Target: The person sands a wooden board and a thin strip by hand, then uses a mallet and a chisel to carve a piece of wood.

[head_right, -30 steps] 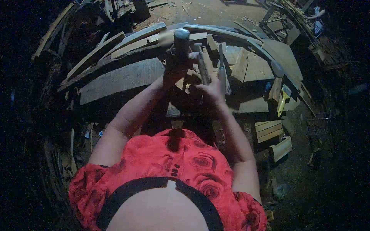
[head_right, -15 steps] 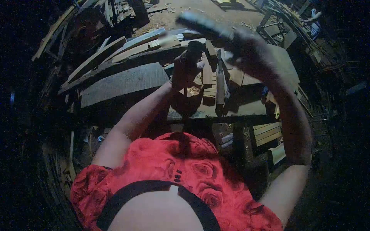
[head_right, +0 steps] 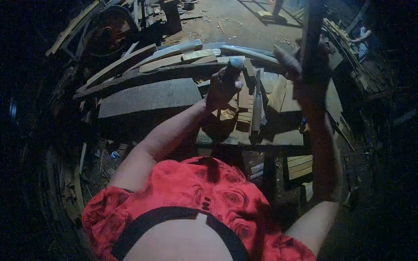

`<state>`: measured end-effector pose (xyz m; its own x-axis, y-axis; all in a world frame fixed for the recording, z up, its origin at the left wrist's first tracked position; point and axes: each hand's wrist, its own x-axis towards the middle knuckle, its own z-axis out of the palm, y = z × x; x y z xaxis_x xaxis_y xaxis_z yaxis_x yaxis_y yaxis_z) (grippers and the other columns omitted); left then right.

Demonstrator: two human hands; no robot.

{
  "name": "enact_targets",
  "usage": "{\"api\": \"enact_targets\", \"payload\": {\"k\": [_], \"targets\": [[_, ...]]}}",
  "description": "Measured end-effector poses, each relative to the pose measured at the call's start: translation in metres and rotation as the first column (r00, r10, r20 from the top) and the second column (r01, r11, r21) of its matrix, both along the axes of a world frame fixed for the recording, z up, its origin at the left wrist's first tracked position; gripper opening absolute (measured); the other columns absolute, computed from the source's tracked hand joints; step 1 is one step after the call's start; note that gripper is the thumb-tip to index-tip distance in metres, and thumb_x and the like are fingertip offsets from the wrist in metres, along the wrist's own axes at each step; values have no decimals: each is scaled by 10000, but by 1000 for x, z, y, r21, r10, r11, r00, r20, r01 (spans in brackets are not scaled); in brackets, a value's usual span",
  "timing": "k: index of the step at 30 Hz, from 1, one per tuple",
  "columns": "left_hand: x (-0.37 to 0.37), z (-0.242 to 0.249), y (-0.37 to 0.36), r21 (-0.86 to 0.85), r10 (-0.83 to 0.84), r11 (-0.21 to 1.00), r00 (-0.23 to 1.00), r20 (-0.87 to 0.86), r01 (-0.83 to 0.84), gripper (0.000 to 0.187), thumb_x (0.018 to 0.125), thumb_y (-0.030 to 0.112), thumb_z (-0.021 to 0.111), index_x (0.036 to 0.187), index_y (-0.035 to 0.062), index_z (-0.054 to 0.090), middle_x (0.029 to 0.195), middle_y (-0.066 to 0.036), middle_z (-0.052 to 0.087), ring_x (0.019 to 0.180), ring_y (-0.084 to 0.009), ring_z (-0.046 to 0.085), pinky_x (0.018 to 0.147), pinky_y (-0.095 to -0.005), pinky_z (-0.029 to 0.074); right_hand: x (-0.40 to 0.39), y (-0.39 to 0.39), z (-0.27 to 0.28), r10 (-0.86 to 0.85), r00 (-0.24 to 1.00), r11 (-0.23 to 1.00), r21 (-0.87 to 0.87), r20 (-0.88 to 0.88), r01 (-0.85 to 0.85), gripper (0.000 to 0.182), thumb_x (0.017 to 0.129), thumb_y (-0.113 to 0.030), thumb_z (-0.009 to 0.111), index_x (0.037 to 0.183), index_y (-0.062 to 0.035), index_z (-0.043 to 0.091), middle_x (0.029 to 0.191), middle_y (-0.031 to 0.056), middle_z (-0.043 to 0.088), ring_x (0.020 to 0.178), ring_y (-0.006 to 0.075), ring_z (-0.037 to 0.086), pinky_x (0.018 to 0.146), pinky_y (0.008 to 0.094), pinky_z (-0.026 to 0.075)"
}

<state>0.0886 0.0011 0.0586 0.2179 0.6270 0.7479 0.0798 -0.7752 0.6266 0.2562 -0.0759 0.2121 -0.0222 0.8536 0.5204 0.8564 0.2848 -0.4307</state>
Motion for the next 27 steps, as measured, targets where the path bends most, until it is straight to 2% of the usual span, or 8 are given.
{"api": "enact_targets", "payload": {"k": [5,8,11,12,15,18,20,27], "targets": [[0,-3,1,-57,12,998,998,-61,-15,237,715,69,609,945,30,571,856,-69,588,802,-136,556,712,-265,448,-4,-5,1,171,834,984,-137,525,-115,398,603,-118,746,925,-30,529,770,130,544,715,322,582,605,373,454],[-1,-2,2,25,-12,1000,1000,13,12,256,723,120,617,953,25,555,833,-82,588,759,-162,567,694,-291,461,1,1,7,43,990,996,73,137,-53,391,648,-188,739,934,-41,515,783,137,514,668,296,551,605,358,451],[-3,-2,1,-3,24,1000,997,-78,-24,286,714,129,628,968,23,547,857,-99,585,793,-197,577,701,-307,465,-7,8,-35,-14,928,981,185,373,-59,420,661,-200,728,975,-34,503,781,119,509,724,251,553,659,325,448],[-4,-3,0,-33,-12,999,997,-77,9,303,707,128,633,977,24,545,869,-107,585,818,-217,582,708,-317,466,-11,7,-55,29,919,999,-53,393,-8,425,668,-195,717,987,-29,489,799,102,509,765,194,531,703,290,428],[-11,-16,13,221,152,966,985,-83,-130,475,675,164,658,1097,56,470,849,-112,563,755,-253,578,649,-372,472,0,6,-71,219,948,907,-310,-232,-286,429,662,-198,720,984,-19,500,797,64,545,725,142,518,658,274,432],[-36,-12,9,-206,9,979,998,66,5,178,697,119,690,732,66,523,638,-22,527,546,-109,542,470,-243,442,1,-3,-103,12,744,882,-343,-668,-322,372,662,-177,718,951,-24,541,836,56,587,760,137,545,693,284,446],[-47,-27,28,-620,-28,710,894,448,333,124,722,135,650,698,73,545,594,-28,528,522,-123,544,475,-269,450,-7,-10,-155,-83,694,890,-367,-715,-271,377,671,-188,721,957,-21,540,821,51,587,737,128,548,661,277,449],[-57,-31,45,-794,437,558,727,530,244,142,763,206,612,738,81,550,577,-35,493,533,-136,515,533,-275,445,-45,-49,-216,-346,517,824,-517,-783,-230,362,684,-172,735,946,-73,507,639,-5,529,505,56,481,408,198,356]]}}
